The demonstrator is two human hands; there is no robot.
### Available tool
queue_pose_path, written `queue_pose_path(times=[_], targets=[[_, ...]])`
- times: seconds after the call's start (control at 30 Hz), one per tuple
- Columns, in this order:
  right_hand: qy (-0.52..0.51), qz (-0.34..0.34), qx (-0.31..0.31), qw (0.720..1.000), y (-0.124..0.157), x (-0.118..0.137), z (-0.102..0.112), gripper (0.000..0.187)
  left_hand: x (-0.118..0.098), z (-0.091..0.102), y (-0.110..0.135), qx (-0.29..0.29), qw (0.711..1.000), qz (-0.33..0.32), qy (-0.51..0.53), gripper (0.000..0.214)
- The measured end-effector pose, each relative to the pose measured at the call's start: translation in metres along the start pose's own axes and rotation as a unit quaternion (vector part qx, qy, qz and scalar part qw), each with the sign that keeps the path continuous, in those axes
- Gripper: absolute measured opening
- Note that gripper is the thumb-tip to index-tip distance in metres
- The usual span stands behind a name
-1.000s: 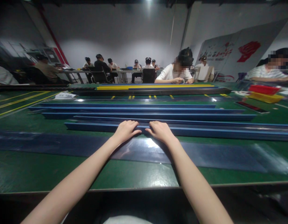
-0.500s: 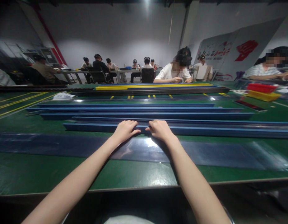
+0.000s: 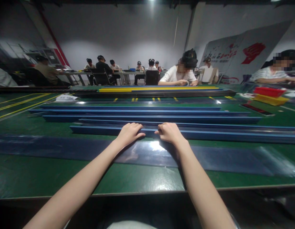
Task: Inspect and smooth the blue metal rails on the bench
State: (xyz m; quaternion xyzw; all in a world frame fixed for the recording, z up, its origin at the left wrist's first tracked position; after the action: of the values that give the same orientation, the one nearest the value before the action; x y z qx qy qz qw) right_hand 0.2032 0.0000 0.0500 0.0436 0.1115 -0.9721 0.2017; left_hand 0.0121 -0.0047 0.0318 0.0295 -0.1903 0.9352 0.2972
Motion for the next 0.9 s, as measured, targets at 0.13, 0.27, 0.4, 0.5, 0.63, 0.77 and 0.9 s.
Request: queue_pose_path(times=[0.13, 0.27, 0.4, 0.5, 0.63, 0.77, 0.9], targets=[[0.0, -0.016, 0.016, 1.0, 0.0009, -0.004, 0.0019, 0.032, 0.0005, -0.001, 0.0003, -0.004, 1.0, -0.002, -0.002, 0.032], [-0.008, -0.022, 0.022, 0.999, 0.0014, -0.0048, 0.0031, 0.032, 0.0005, -0.0009, 0.0004, -0.006, 1.0, -0.005, -0.002, 0.032], [-0.016, -0.02, 0.024, 0.999, 0.0016, -0.0044, 0.0031, 0.032, 0.0008, -0.0009, 0.0003, -0.005, 1.0, -0.005, -0.002, 0.032], [-0.026, -0.014, 0.017, 0.999, 0.0023, -0.0046, 0.0024, 0.034, 0.0011, -0.0022, 0.0001, -0.006, 1.0, -0.007, -0.001, 0.032], [-0.032, -0.007, 0.009, 0.999, 0.0034, -0.0038, 0.0009, 0.035, 0.0011, -0.0041, -0.0006, -0.01, 1.0, -0.006, 0.003, 0.032], [-0.038, 0.005, 0.004, 0.999, 0.0031, -0.0011, -0.0004, 0.035, 0.0006, -0.0039, -0.0004, -0.012, 1.0, -0.005, 0.005, 0.031], [-0.042, 0.018, -0.011, 0.999, 0.0027, 0.0014, -0.0015, 0.035, 0.0004, -0.003, 0.0001, -0.011, 1.0, -0.006, 0.002, 0.031]])
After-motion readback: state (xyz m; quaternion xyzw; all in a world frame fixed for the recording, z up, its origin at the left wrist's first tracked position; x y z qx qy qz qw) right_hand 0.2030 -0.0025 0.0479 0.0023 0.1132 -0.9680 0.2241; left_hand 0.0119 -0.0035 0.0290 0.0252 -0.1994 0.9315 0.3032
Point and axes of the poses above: each hand's wrist, its own y-axis away from the middle knuckle, its own z-axis out of the back of the hand, x = y × z, the point moved 2 cm from there along -y, towards the middle knuckle, and after that the axes turned 3 degrees about -z, right-handed, at the moved point
